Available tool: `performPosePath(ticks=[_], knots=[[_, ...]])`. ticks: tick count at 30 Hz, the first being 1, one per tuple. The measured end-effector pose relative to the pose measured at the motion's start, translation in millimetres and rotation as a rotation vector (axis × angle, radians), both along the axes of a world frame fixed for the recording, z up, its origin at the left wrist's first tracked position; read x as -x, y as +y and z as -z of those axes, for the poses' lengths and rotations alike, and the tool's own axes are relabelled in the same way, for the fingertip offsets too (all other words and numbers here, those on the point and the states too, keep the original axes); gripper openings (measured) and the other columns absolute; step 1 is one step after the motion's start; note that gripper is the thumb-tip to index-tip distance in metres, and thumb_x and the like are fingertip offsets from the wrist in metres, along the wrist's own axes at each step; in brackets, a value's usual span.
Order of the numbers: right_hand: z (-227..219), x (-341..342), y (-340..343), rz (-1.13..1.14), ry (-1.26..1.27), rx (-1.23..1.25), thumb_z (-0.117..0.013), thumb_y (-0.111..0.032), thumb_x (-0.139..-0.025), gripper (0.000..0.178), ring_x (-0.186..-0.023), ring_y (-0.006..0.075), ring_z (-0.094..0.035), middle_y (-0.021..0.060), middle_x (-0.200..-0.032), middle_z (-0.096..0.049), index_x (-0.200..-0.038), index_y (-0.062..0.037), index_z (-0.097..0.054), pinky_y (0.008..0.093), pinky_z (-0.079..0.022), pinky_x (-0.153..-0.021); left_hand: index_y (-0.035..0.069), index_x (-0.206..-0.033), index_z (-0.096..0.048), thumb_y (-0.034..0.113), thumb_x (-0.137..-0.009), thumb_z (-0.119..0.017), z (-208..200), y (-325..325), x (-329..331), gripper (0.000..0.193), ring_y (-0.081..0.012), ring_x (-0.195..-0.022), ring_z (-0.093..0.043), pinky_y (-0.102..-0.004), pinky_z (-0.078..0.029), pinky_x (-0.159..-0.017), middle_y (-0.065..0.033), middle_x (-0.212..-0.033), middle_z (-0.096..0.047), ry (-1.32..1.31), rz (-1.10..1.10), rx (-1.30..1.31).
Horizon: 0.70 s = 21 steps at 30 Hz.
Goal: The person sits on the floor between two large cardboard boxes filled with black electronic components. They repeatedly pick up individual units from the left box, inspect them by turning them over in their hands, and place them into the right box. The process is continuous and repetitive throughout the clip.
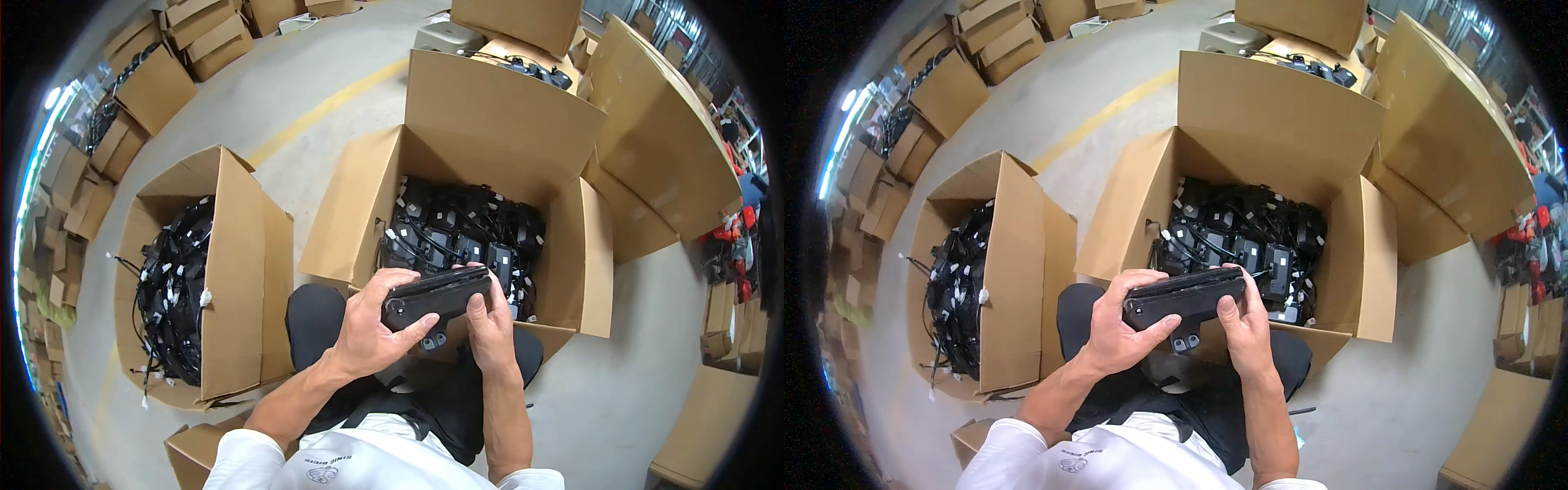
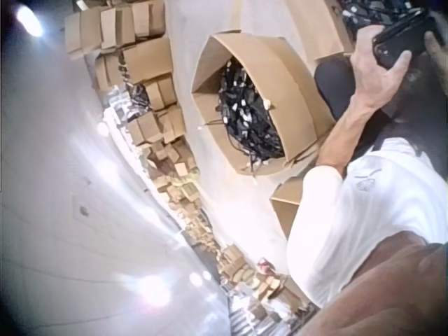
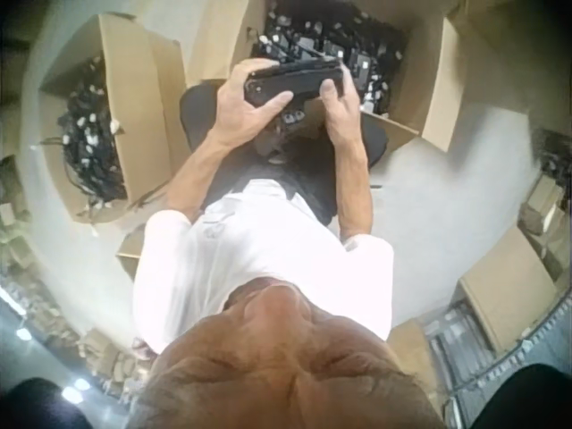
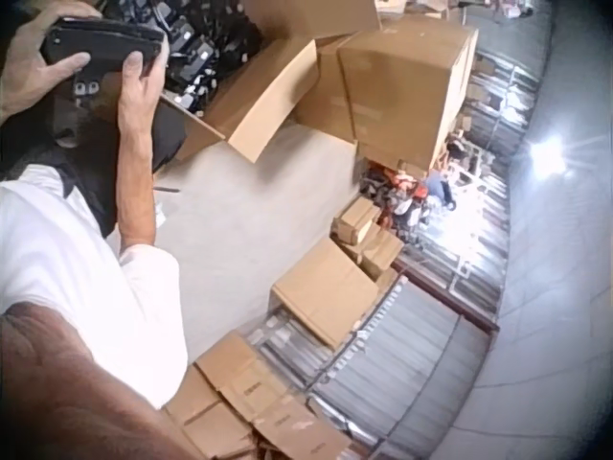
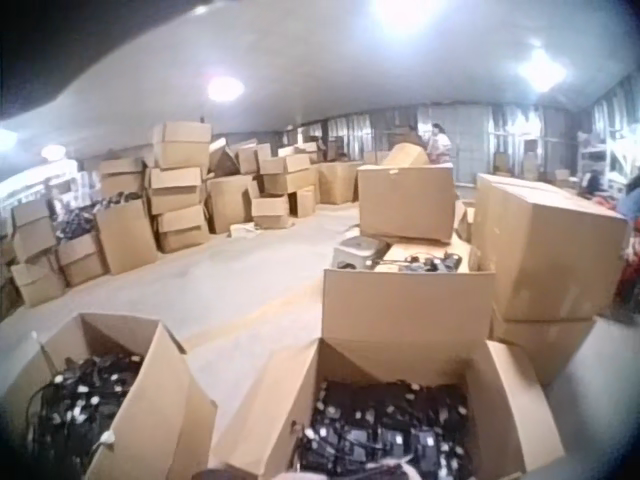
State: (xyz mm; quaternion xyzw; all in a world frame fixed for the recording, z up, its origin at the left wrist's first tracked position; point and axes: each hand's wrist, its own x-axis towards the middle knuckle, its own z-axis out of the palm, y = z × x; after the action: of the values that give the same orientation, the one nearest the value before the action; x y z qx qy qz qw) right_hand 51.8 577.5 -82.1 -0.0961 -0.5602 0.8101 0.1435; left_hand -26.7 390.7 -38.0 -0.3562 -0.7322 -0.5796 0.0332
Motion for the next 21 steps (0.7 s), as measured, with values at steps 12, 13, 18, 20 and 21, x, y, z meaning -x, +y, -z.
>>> performPosePath(ticks=[12,13,18,20,21], knots=[[20,14,-19,-0.195,-0.149,0.204,-0.064,-0.033,-0.105,0.055,-0.115,0.0142,-0.057,0.0048,-0.128,-0.061,-0.146,-0.0006,-0.048,0.0297,-0.046,-0.100,-0.002,-0.119,-0.058,0.014,-0.078,-0.089,-15,-23,-7,0.053,-0.0347,-0.087,-0.073,-0.0391,-0.060,-0.076,-0.0212,-0.104,-0.069,0.161,-0.189,0.191],[18,16,-22,-0.203,-0.130,0.223,-0.063,-0.033,-0.105,0.054,-0.114,0.0139,-0.058,0.0045,-0.127,-0.062,-0.146,-0.0007,-0.048,0.0293,-0.046,-0.099,-0.001,-0.118,-0.058,0.014,-0.078,-0.089,-16,-24,-8,0.053,-0.0349,-0.086,-0.073,-0.0390,-0.060,-0.076,-0.0210,-0.103,-0.069,0.177,-0.200,0.194],[18,16,-20,-0.196,-0.141,0.162,-0.067,-0.033,-0.103,0.054,-0.114,0.0134,-0.058,0.0046,-0.123,-0.063,-0.142,0.0006,-0.051,0.0297,-0.046,-0.100,-0.001,-0.116,-0.060,0.017,-0.080,-0.089,-19,-27,-7,0.050,-0.0287,-0.084,-0.073,-0.0366,-0.059,-0.075,-0.0181,-0.097,-0.071,0.149,-0.218,0.204],[13,12,-19,-0.184,-0.100,0.102,-0.072,-0.036,-0.099,0.059,-0.115,0.0139,-0.058,0.0056,-0.123,-0.063,-0.140,0.0019,-0.051,0.0304,-0.046,-0.101,-0.001,-0.117,-0.061,0.022,-0.081,-0.089,-23,-34,0,0.052,-0.0198,-0.083,-0.071,-0.0331,-0.057,-0.076,-0.0140,-0.095,-0.072,-0.218,-0.180,0.168],[10,9,-18,-0.178,-0.079,0.073,-0.074,-0.038,-0.098,0.062,-0.115,0.0141,-0.058,0.0061,-0.123,-0.063,-0.139,0.0025,-0.052,0.0307,-0.046,-0.101,-0.001,-0.118,-0.062,0.029,-0.082,-0.089,-29,-39,6,0.055,-0.0168,-0.084,-0.069,-0.0312,-0.056,-0.078,-0.0109,-0.095,-0.072,-0.413,-0.143,0.145]])
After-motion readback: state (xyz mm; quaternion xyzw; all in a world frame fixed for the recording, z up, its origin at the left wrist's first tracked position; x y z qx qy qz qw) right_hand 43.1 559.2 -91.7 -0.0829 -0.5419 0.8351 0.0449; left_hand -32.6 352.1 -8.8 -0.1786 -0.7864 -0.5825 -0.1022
